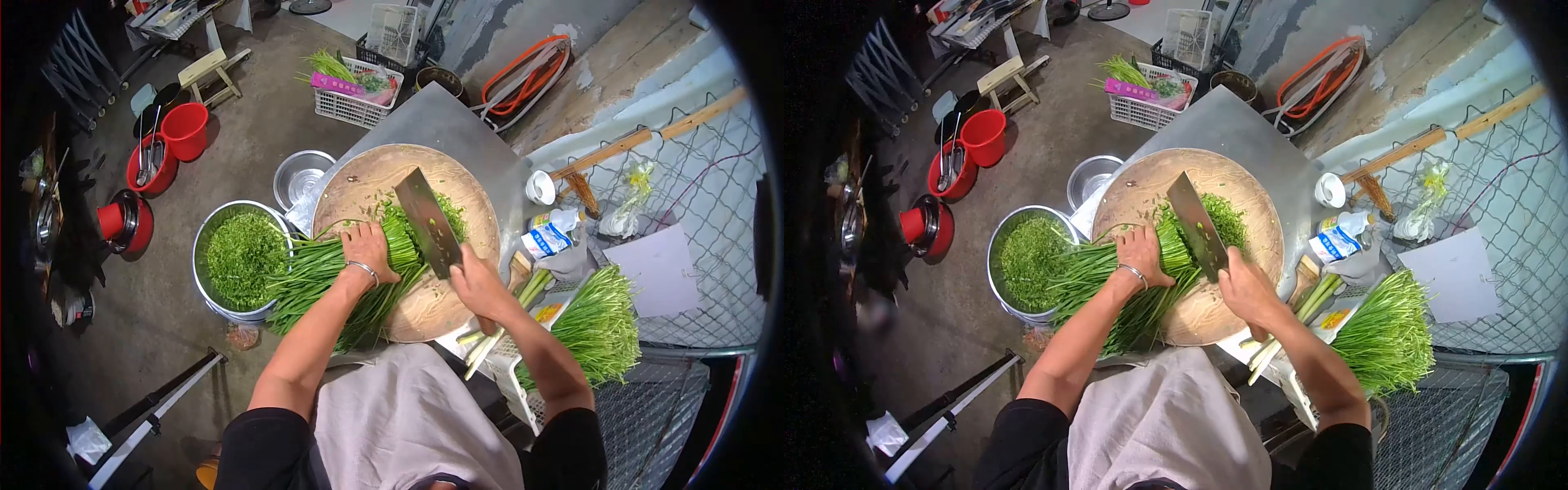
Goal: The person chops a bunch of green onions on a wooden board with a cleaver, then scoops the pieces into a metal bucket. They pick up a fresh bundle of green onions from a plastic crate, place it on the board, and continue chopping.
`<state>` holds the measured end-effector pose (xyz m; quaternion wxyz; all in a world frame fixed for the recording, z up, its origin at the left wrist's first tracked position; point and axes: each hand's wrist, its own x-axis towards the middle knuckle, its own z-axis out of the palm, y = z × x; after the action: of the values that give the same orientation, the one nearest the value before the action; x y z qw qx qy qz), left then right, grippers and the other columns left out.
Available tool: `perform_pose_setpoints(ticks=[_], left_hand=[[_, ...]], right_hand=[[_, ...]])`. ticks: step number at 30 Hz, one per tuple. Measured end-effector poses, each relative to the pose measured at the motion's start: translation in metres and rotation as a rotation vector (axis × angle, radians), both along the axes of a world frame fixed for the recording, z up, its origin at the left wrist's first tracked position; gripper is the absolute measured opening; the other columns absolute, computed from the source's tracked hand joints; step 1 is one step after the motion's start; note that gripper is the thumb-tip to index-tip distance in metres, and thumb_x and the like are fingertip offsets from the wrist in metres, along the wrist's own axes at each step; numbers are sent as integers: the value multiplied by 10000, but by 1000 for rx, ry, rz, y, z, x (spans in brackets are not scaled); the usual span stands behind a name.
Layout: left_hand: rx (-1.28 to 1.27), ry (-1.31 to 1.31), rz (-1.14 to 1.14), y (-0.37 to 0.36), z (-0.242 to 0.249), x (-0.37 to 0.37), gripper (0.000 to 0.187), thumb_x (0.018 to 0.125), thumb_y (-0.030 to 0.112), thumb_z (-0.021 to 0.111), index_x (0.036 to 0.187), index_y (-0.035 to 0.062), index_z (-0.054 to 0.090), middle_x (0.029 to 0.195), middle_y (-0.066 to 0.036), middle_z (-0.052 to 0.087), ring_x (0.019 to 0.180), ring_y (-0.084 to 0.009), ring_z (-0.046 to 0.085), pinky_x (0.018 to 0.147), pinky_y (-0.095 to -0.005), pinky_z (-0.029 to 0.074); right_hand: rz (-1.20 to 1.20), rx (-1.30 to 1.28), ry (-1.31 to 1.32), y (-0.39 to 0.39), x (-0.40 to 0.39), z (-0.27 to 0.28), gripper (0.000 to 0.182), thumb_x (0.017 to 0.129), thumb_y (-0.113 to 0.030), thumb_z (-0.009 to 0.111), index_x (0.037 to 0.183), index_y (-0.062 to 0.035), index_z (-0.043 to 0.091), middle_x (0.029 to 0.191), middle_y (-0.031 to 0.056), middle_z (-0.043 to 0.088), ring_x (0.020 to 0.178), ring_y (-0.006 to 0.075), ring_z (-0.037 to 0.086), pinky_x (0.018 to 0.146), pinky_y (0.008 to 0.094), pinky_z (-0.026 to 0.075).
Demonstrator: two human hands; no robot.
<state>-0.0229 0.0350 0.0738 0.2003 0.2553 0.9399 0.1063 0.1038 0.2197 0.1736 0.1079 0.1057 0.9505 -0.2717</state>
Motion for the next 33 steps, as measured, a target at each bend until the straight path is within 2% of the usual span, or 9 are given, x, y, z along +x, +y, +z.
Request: perform_pose_setpoints(ticks=[4, 11, 14, 15, 17, 21, 23, 28, 33], left_hand=[[-32, -38, 20, 6, -4, 0, 1125, 517, 540, 944, 1360, -35, 470, 1270, -206, 554, 1229, -398, 526, 1049, -514, 407], [-52, -2, 42, 10, -10, 4, 1094, 524, 537, 947, 1363, 28, 464, 1253, -181, 544, 1187, -382, 536, 983, -536, 442], [-74, -24, 44, 12, -8, 2, 1091, 534, 524, 947, 1377, 35, 457, 1244, -163, 537, 1186, -368, 526, 971, -541, 446], [-67, -39, 44, 12, -9, 1, 1080, 536, 518, 947, 1371, 35, 460, 1239, -160, 538, 1182, -365, 525, 963, -539, 447], [-43, -30, 56, 11, -10, 1, 1044, 540, 500, 947, 1345, 36, 472, 1226, -155, 539, 1171, -358, 526, 953, -532, 447], [59, 12, 65, 5, -12, 9, 981, 532, 482, 953, 1278, 32, 502, 1221, -165, 540, 1178, -358, 529, 977, -509, 437], [101, -20, 73, 3, -13, 5, 967, 523, 474, 955, 1246, 1, 521, 1226, -179, 531, 1203, -358, 511, 1021, -494, 419], [76, 3, 88, 4, -8, 7, 967, 507, 478, 959, 1218, -21, 537, 1218, -184, 523, 1196, -353, 495, 1026, -496, 417], [65, 39, 85, 8, -15, 9, 937, 490, 465, 968, 1182, -7, 550, 1210, -173, 520, 1174, -351, 500, 990, -507, 430]], right_hand=[[65, 35, -144, -5, 17, 33, 318, 986, -179, 507, 1177, 65, 437, 860, 367, 634, 867, 565, 622, 818, 617, 473], [170, 34, -244, 4, -8, 11, 306, 973, -158, 531, 1127, 83, 422, 829, 360, 634, 833, 557, 629, 764, 612, 486], [129, -41, -223, -7, -29, -29, 297, 968, -144, 534, 1125, 82, 423, 811, 348, 637, 795, 546, 638, 725, 616, 491], [91, -31, -245, -12, -36, -52, 326, 968, -158, 546, 1174, 67, 431, 813, 336, 625, 803, 545, 627, 740, 598, 489], [50, 16, -92, -18, -28, -91, 313, 968, -157, 548, 1165, 57, 434, 803, 328, 627, 796, 539, 632, 725, 596, 493], [-50, -36, 66, -13, -13, -109, 310, 963, -159, 567, 1159, 51, 450, 821, 327, 635, 825, 536, 635, 732, 580, 499], [-25, -61, 77, -5, -18, -102, 388, 971, -188, 561, 1223, 76, 430, 833, 342, 646, 830, 534, 632, 751, 588, 492], [37, 33, -30, -15, -11, 20, 341, 969, -173, 547, 1175, 74, 433, 846, 347, 642, 850, 547, 623, 783, 586, 485], [149, 60, -198, -3, -3, 28, 342, 974, -179, 525, 1186, 72, 434, 902, 357, 620, 899, 548, 610, 812, 574, 469]])
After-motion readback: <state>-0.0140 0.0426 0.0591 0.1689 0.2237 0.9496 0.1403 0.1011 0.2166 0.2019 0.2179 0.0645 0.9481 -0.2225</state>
